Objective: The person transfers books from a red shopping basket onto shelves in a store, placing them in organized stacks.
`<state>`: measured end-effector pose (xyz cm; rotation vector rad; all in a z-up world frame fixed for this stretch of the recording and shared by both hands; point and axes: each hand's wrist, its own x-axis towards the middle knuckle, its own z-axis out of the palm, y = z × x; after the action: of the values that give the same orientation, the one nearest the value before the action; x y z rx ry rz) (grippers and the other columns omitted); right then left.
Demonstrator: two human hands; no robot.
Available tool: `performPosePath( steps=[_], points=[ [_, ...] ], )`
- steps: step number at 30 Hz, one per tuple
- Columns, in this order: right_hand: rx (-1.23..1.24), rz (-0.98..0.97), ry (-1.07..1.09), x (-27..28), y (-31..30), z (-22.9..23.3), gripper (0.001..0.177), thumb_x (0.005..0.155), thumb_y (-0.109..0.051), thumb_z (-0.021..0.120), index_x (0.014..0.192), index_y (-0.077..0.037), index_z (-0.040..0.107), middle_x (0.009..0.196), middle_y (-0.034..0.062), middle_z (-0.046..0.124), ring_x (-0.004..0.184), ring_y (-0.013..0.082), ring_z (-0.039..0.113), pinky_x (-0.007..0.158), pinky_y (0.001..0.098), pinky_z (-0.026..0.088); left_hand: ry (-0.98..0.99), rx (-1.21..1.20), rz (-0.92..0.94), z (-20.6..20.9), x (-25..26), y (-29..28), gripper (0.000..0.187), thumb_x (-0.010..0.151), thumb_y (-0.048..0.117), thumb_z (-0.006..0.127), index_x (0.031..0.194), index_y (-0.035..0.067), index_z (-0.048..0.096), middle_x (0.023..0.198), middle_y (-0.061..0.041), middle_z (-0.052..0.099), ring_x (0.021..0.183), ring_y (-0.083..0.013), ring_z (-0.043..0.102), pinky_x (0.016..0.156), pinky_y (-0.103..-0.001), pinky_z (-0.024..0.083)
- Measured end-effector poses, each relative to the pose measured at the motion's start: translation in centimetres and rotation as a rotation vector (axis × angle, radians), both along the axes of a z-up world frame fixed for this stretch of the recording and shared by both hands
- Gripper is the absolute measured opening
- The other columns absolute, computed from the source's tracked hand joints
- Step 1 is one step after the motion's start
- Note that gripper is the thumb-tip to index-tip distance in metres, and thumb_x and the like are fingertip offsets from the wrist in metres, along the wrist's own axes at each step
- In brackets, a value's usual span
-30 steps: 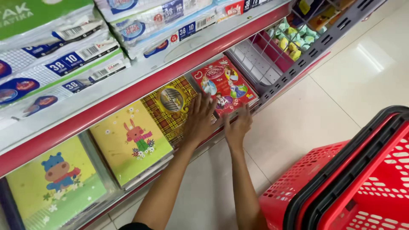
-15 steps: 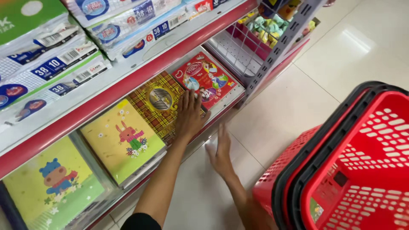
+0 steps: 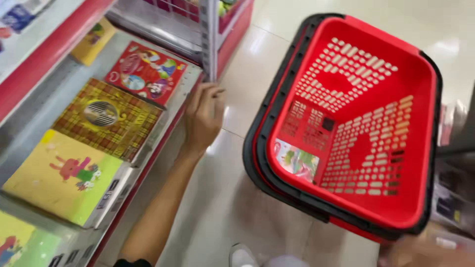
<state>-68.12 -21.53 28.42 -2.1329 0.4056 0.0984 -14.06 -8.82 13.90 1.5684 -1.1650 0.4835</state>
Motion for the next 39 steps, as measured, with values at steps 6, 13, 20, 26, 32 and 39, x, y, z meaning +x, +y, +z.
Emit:
performPosePath(
  steps=[6,13,20,26,32,39],
  points=[
    [-0.331,0.181,0.300,21.3,-11.2,-5.1,0.049,0.095,-0.045,0.060,0.129,-0.010,0.067,0.108,0.0182,0.079,0.109,0.0400,0.072,0.094,0.0559,0.053,-0.265,0.429,-0.610,7.2,-13.0,-12.0,0.027,0.098,0.037,0.056,0.111,0.015,0.063,0.095,-0.005,0.063,0.090,-0.0310,0.071,0.068,-0.047,0.053],
    [-0.547,0.635,1.050,24.3,-21.7,-40.5,0.085,0.080,-0.072,0.066,0.152,-0.031,0.048,0.153,0.0000,0.054,0.143,0.0306,0.049,0.120,0.0534,0.036,-0.461,1.474,-0.408,-7.9,-18.9,-25.3,0.020,0.086,0.027,0.059,0.092,0.026,0.078,0.082,0.004,0.073,0.075,-0.0312,0.073,0.040,-0.061,0.048],
    [-0.396,0.159,0.850,18.7,-19.4,-49.3,0.110,0.057,-0.059,0.082,0.147,-0.014,0.037,0.150,0.0132,0.048,0.135,0.0426,0.050,0.097,0.0671,0.044,-0.499,2.467,-0.415,-2.0,-21.2,-22.1,0.035,0.098,0.017,0.049,0.129,0.021,0.065,0.116,0.000,0.073,0.099,-0.0323,0.068,0.073,-0.051,0.044],
    [-0.129,0.231,0.796,21.4,-20.0,-37.9,0.122,0.064,-0.059,0.078,0.153,0.006,0.024,0.153,0.0329,0.040,0.145,0.0516,0.038,0.111,0.0715,0.035,-0.442,2.342,-0.432,-1.0,-21.5,-21.9,0.043,0.098,0.004,0.039,0.131,0.016,0.064,0.105,-0.007,0.077,0.080,-0.0357,0.068,0.061,-0.051,0.043],
    [-0.055,0.367,0.831,24.1,-20.4,-33.0,0.107,0.068,-0.046,0.081,0.147,0.006,0.030,0.135,0.0333,0.059,0.134,0.0475,0.052,0.111,0.0615,0.042,-0.401,2.278,-0.427,0.3,-21.5,-21.9,0.041,0.092,0.005,0.041,0.116,0.015,0.073,0.099,-0.004,0.076,0.082,-0.0362,0.069,0.063,-0.051,0.044],
    [-0.151,0.590,0.966,27.7,-20.5,-30.7,0.113,0.055,-0.072,0.082,0.133,0.007,0.062,0.132,0.0244,0.066,0.130,0.0402,0.057,0.112,0.0498,0.048,-0.440,1.442,-0.368,-10.8,-19.0,-22.7,0.037,0.094,0.015,0.045,0.115,0.025,0.073,0.091,-0.001,0.075,0.095,-0.0298,0.073,0.069,-0.063,0.046]
  ],
)
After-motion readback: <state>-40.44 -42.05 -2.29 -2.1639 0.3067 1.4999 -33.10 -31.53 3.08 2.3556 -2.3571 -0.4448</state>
